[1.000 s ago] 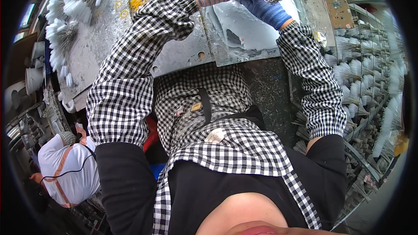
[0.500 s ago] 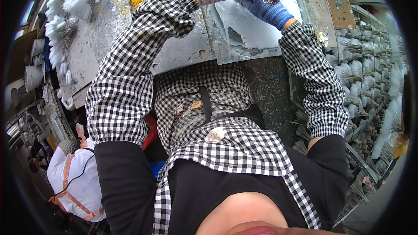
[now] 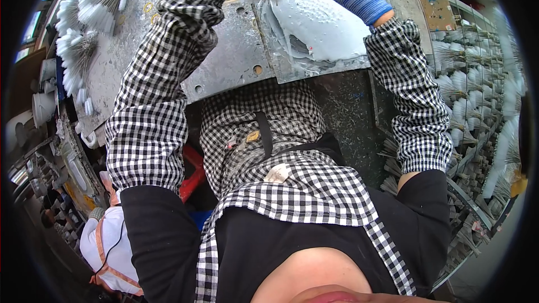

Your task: Applying adhesive paste to bundles of white bristles and assembling them into brush-like objects.

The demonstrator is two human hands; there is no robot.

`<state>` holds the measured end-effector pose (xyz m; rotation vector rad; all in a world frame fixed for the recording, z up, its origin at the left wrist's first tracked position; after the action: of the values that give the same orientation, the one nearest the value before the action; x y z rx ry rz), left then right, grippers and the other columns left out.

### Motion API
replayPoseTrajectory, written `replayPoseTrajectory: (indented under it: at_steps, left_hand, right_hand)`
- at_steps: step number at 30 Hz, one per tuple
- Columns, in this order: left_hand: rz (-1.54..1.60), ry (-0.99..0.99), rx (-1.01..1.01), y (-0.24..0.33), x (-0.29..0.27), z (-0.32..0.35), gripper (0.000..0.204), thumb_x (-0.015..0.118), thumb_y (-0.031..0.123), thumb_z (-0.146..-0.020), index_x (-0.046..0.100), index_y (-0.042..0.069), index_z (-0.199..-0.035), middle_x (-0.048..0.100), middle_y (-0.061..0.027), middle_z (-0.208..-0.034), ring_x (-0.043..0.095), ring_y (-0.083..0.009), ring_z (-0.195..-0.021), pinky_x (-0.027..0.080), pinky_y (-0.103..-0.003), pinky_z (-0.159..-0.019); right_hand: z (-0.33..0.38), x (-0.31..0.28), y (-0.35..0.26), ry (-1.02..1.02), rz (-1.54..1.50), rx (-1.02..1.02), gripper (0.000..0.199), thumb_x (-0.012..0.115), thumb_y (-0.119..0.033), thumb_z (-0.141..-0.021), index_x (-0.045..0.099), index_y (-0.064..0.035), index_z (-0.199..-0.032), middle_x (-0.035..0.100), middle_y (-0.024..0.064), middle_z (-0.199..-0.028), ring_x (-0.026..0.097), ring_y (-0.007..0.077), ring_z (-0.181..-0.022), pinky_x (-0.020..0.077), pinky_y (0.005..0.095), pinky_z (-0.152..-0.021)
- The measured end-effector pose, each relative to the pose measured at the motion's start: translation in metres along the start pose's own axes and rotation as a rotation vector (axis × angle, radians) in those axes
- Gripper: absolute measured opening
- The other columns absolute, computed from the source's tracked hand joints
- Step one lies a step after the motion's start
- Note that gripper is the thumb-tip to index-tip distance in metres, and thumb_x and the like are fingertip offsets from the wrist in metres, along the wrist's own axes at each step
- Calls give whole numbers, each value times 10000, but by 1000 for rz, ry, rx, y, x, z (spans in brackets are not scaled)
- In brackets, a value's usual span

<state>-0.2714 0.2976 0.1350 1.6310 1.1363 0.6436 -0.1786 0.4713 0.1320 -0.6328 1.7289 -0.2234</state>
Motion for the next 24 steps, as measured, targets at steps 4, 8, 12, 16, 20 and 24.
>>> replayPoseTrajectory:
  at_steps: [4,8,12,16,20,24]
  left_hand:
    - [202,22,-54,9,-16,-1,260,762,147,-915,623,81,-1124,646,13,-963,596,-80,-902,499,-247,-804]
    - [247,67,-151,12,-21,2,260,749,151,-907,626,79,-1124,658,9,-964,620,-99,-900,501,-256,-799]
    - [345,75,-257,14,-20,4,278,746,133,-892,628,72,-1136,671,-6,-978,636,-110,-898,505,-261,-797]
    - [351,109,-226,10,-9,2,281,744,132,-893,626,69,-1140,671,-10,-987,636,-112,-893,506,-262,-795]
    - [253,66,-136,8,-4,5,292,744,130,-901,619,57,-1154,666,-7,-995,630,-110,-894,507,-262,-803]
    - [-155,-55,212,16,12,8,321,763,141,-866,634,78,-1154,683,-64,-984,648,-188,-876,519,-297,-804]
  right_hand:
    - [5,-33,-39,102,-87,-5,283,728,-265,-910,738,-25,-1061,744,173,-877,722,281,-776,566,367,-722]
    - [2,-20,-45,-42,-162,27,265,722,-264,-911,720,-35,-1043,747,168,-874,735,280,-787,581,374,-738]
    - [-2,-16,-45,-120,-64,58,308,725,-279,-904,686,-36,-1090,755,157,-902,740,295,-841,584,378,-790]
    - [-7,-5,-29,-229,-201,137,378,731,-324,-901,673,-11,-1103,751,168,-947,734,287,-881,577,376,-819]
    - [0,8,-7,-212,-408,109,421,727,-357,-903,663,13,-1094,746,169,-958,722,279,-869,574,363,-828]
    - [3,11,-5,-212,-92,-9,345,719,-326,-888,683,-29,-1061,741,156,-942,689,291,-799,554,389,-777]
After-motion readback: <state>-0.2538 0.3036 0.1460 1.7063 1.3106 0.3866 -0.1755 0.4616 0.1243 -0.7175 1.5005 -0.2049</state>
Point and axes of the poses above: each hand's wrist, its own z-axis away from the middle knuckle, its own x-axis out of the palm, y = z × x, the point moved 3 cm from there along -z, towards the middle knuckle
